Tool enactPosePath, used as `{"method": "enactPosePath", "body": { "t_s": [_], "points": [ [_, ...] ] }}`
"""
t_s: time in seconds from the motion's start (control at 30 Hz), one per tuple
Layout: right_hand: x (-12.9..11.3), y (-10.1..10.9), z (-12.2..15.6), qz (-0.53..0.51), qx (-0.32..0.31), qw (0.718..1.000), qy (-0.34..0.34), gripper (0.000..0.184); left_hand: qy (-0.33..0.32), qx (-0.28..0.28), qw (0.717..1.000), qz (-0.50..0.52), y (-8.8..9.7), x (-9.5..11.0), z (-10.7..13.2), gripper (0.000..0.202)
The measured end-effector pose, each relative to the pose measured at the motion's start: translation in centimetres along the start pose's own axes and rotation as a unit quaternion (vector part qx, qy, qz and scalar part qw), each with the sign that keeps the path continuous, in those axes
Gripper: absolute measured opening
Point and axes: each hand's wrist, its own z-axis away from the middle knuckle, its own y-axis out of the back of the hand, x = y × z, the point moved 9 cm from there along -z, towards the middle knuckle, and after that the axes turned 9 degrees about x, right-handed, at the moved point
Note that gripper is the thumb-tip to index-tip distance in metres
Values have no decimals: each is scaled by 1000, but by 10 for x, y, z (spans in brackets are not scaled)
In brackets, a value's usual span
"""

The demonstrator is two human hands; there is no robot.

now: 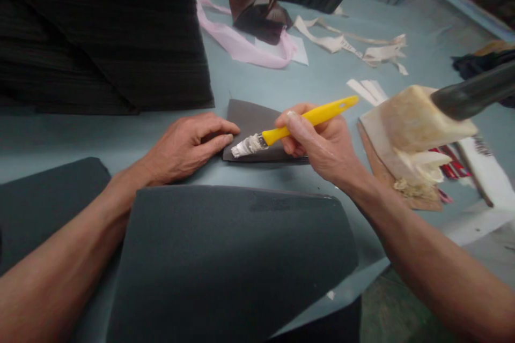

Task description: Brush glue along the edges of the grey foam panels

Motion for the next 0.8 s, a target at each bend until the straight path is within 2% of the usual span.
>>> {"method": "enactPosePath", "body": {
  "t_s": [0.2, 0.57, 0.8],
  "points": [
    [-4, 0, 1, 18, 19, 1000, 6, 51, 2, 10, 1000, 4, 0, -2, 1, 46],
    [-9, -19, 2, 27, -37, 999, 9, 49, -3, 22, 1000, 6, 2, 5, 1, 48],
    [-2, -19, -1, 31, -49, 998, -4, 54, 22, 12, 1000, 4, 0, 4, 1, 51]
  ]
}}
